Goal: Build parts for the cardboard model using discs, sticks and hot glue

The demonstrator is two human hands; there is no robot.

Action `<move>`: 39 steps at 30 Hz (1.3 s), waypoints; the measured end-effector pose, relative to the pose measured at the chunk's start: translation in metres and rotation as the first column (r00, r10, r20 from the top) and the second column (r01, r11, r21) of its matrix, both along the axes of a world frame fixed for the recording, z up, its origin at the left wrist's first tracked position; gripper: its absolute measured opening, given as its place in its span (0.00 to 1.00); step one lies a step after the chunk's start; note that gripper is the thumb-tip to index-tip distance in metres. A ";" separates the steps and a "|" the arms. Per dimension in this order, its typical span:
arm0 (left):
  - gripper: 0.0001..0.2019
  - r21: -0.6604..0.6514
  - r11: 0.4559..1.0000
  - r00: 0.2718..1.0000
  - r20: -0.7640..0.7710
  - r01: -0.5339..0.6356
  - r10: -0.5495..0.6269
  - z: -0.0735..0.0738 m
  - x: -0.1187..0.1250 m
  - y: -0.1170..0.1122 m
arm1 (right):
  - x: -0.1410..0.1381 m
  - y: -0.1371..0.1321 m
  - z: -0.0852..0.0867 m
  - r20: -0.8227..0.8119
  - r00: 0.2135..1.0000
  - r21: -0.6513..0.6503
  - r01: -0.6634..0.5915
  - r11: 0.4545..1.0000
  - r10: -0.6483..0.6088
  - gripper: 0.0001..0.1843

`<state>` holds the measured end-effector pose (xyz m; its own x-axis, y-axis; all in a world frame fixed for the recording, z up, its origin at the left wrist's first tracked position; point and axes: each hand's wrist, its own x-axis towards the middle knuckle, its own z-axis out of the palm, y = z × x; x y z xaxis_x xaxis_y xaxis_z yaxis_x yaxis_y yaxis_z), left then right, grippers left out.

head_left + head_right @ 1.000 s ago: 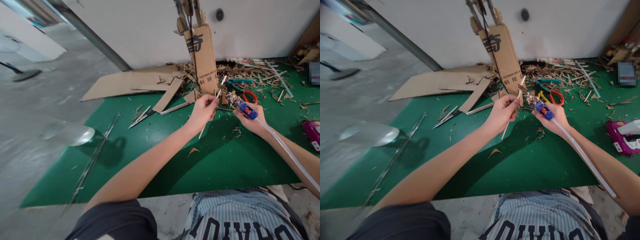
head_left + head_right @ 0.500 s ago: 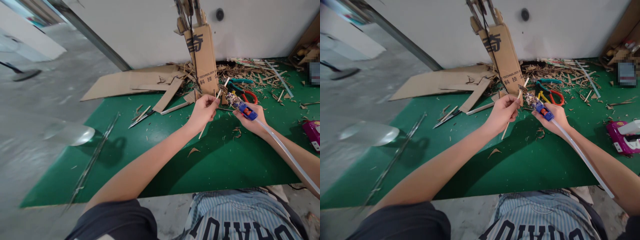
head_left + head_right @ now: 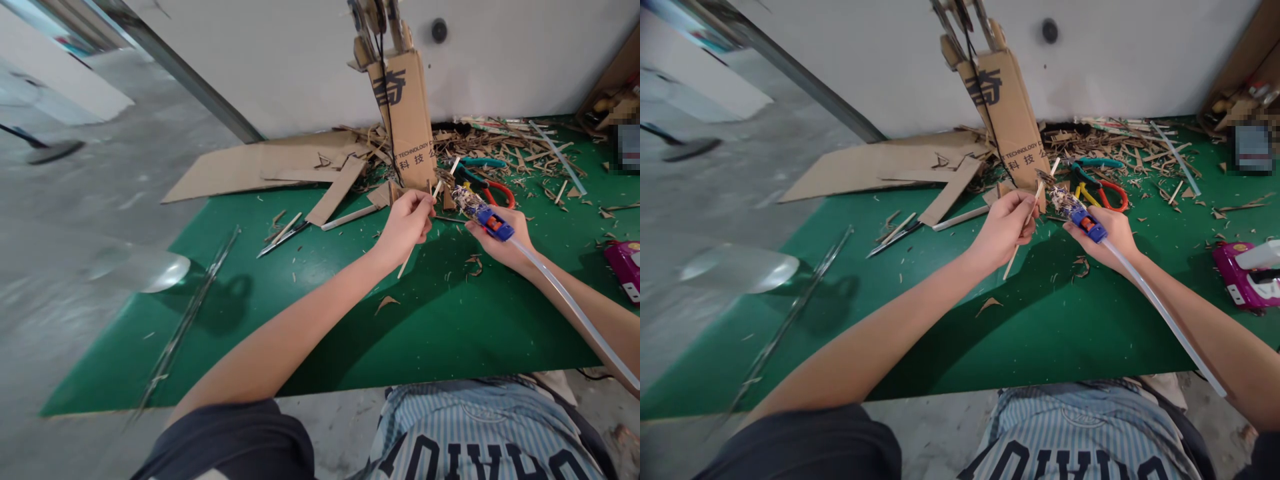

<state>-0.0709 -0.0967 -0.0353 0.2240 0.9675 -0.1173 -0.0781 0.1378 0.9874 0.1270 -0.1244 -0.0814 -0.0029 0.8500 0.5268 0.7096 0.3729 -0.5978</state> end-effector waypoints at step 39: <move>0.10 0.051 0.999 0.999 -0.038 -0.005 0.007 -0.005 -0.002 0.001 | -0.002 -0.003 0.005 -0.008 1.000 0.005 -0.008 1.000 0.008 0.24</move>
<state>-0.0733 -0.0954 -0.0399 0.2145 0.9737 -0.0763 -0.0412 0.0871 0.9953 0.1253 -0.1270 -0.0763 -0.0058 0.8473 0.5311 0.7016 0.3819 -0.6016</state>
